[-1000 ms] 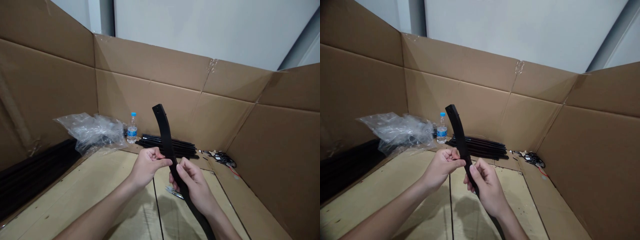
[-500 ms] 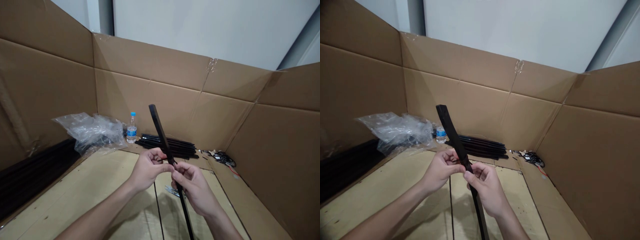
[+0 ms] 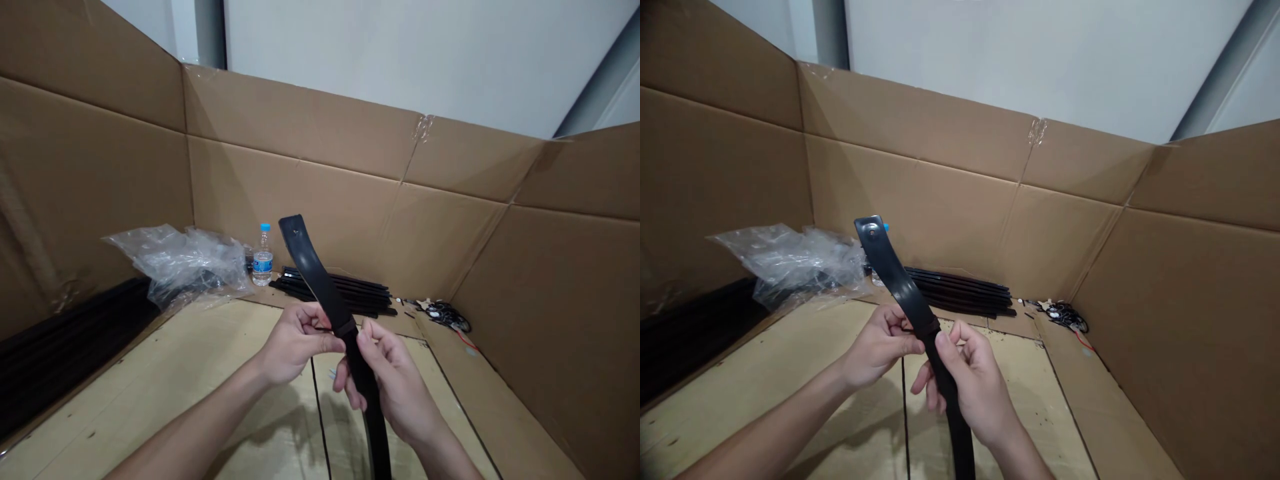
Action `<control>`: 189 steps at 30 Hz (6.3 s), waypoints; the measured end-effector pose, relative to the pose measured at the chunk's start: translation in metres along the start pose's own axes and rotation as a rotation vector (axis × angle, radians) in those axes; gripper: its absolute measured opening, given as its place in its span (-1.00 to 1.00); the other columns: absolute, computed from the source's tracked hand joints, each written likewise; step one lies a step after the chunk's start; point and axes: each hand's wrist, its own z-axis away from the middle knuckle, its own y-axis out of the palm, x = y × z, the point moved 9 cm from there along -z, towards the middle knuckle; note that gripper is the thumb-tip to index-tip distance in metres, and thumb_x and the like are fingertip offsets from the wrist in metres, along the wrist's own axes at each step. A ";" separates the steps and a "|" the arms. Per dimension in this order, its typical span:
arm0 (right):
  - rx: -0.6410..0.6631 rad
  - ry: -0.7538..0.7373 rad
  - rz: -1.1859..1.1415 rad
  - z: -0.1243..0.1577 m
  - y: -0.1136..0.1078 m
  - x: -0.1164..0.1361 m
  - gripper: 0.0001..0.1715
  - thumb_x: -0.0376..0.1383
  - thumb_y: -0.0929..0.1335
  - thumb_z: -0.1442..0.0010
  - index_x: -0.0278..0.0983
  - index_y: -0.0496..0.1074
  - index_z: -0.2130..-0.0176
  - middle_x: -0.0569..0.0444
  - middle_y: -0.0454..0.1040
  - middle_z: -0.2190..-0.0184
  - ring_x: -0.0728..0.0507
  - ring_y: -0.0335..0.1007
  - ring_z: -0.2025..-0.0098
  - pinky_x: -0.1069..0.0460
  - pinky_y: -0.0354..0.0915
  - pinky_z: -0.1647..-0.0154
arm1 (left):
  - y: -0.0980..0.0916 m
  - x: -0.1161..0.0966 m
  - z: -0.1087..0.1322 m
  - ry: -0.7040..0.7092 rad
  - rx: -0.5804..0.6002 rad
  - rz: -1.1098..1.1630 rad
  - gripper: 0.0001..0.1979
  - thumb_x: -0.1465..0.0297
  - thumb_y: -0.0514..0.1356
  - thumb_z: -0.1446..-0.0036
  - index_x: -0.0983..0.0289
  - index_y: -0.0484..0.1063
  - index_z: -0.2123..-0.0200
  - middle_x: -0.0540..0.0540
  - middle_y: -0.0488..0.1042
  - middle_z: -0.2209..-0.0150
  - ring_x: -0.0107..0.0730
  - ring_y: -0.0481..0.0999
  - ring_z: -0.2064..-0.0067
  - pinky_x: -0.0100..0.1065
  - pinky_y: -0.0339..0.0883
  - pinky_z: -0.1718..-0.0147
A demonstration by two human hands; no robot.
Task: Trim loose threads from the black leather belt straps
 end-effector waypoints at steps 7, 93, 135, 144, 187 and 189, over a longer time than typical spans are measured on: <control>-0.031 -0.008 -0.012 0.002 0.004 0.004 -0.61 -0.03 0.32 -0.24 -0.23 0.14 0.40 0.06 0.57 0.57 0.03 0.33 0.70 0.19 0.14 0.70 | -0.007 0.002 0.002 -0.003 -0.074 0.021 -0.65 0.30 0.48 0.30 0.33 0.38 0.59 0.01 0.45 0.53 -0.50 0.37 0.50 -0.46 0.18 0.52; -0.176 0.014 -0.091 -0.004 -0.013 -0.011 -0.56 0.02 0.35 -0.18 -0.31 0.32 0.41 0.21 0.33 0.74 0.13 0.03 0.79 0.23 -0.06 0.80 | 0.004 0.007 0.001 -0.021 -0.065 0.102 -0.60 0.32 0.49 0.30 0.33 0.30 0.61 -0.10 0.32 0.60 -0.65 0.21 0.58 -0.53 0.06 0.58; -0.134 -0.040 0.030 -0.007 -0.016 -0.009 -0.50 0.07 0.31 -0.19 -0.32 0.32 0.42 0.16 0.37 0.72 0.08 0.11 0.75 0.17 0.00 0.72 | 0.000 -0.001 0.000 -0.052 -0.107 -0.030 -0.56 0.24 0.48 0.32 0.30 0.25 0.65 -0.11 0.31 0.67 -0.64 0.17 0.64 -0.50 0.02 0.62; -0.110 -0.087 -0.082 -0.010 -0.014 -0.003 -0.63 -0.09 0.41 -0.15 -0.27 0.27 0.45 0.07 0.53 0.50 0.01 0.35 0.54 0.11 0.26 0.48 | -0.021 0.003 0.000 -0.025 -0.283 -0.057 -0.52 0.15 0.42 0.20 0.27 0.18 0.60 -0.23 0.05 0.74 -0.70 -0.10 0.67 -0.52 -0.27 0.69; -0.242 -0.003 -0.084 -0.006 -0.020 -0.012 -0.54 0.04 0.33 -0.19 -0.31 0.32 0.42 0.19 0.35 0.74 0.11 0.08 0.77 0.20 0.00 0.75 | -0.006 0.009 0.001 0.027 -0.128 0.025 -0.58 0.26 0.44 0.18 0.29 0.23 0.58 -0.20 0.14 0.71 -0.72 -0.06 0.67 -0.54 -0.17 0.68; -0.221 -0.035 -0.135 -0.006 -0.018 -0.008 -0.60 -0.03 0.38 -0.17 -0.27 0.26 0.44 0.15 0.44 0.67 0.08 0.19 0.71 0.18 0.10 0.68 | -0.013 0.009 0.000 0.031 -0.183 0.007 -0.58 0.23 0.43 0.17 0.29 0.23 0.57 -0.20 0.12 0.71 -0.71 -0.08 0.67 -0.52 -0.23 0.69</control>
